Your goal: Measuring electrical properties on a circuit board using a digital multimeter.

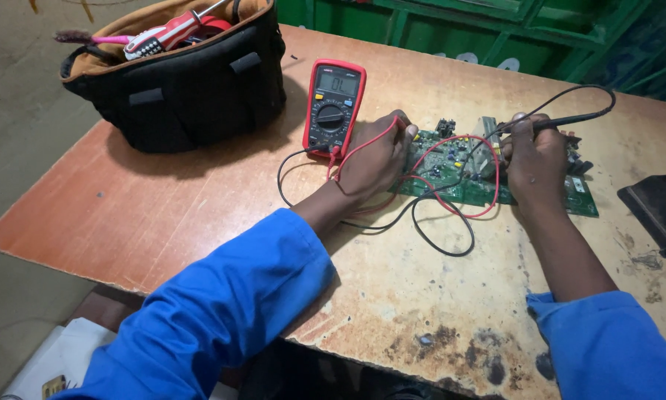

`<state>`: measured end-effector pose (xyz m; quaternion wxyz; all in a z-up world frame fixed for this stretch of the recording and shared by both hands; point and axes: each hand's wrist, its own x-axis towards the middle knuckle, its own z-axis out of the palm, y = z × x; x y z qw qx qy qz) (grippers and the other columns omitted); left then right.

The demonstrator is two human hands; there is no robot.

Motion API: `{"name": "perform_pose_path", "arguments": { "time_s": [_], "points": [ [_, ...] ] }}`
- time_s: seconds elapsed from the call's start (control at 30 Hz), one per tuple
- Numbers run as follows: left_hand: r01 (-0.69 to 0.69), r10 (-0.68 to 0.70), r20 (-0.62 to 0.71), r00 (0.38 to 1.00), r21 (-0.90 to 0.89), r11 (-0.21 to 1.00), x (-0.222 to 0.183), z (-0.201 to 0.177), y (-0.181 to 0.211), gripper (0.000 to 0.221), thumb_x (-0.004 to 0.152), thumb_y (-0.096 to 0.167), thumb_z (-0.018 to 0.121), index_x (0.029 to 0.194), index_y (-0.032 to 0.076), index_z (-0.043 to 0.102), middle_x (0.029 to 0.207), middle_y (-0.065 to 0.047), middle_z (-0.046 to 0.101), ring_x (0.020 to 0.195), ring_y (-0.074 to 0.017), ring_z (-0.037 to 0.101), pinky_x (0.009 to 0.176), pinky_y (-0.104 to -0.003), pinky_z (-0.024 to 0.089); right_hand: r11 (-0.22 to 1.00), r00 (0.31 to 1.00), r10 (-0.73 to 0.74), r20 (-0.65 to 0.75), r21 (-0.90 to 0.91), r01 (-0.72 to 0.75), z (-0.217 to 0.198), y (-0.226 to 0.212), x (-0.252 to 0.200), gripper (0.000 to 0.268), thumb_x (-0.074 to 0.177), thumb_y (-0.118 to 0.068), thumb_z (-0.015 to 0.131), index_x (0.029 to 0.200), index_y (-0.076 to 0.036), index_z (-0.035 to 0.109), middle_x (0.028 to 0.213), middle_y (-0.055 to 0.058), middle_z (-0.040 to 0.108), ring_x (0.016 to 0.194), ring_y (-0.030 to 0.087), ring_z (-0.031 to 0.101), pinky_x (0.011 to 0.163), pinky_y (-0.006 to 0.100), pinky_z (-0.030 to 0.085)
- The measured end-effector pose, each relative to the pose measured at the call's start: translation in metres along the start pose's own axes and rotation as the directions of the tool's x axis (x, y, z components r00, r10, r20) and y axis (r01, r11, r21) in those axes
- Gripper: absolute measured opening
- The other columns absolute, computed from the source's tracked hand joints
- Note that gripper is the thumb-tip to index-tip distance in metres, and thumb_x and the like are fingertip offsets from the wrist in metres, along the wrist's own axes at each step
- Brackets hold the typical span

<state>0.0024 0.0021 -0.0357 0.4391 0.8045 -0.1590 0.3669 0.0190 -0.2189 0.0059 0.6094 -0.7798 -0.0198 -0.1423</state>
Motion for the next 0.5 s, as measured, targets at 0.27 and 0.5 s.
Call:
{"name": "perform_pose_path", "arguments": {
  "time_s": [0.27, 0.5],
  "points": [
    [0.018, -0.018, 0.007, 1.000, -0.001, 1.000, 0.0007, -0.0007, 0.0010, 0.028, 0.103, 0.029, 0.051, 0.081, 0.012, 0.055, 0.060, -0.004, 0.057, 0.054, -0.0170, 0.052, 0.050, -0.037, 0.038, 1.000, 1.000, -0.011, 0.017, -0.016, 0.011, -0.0014, -0.0015, -0.0018, 0.019, 0.115, -0.031, 0.048, 0.101, -0.019, 0.053, 0.075, -0.005, 0.050, 0.065, 0.007, 0.046, 0.055, 0.024, 0.042],
    [-0.036, 0.036, 0.014, 0.999, 0.020, 0.999, 0.0002, 0.0001, -0.0027, 0.028, 0.104, 0.029, 0.048, 0.085, 0.010, 0.056, 0.069, -0.008, 0.065, 0.058, -0.0212, 0.058, 0.054, -0.038, 0.042, 0.999, 1.000, -0.024, 0.019, -0.033, 0.024, -0.0017, -0.0016, -0.0020, 0.021, 0.115, -0.033, 0.048, 0.102, -0.017, 0.054, 0.075, -0.004, 0.051, 0.064, 0.008, 0.048, 0.055, 0.025, 0.043]
  ]
}}
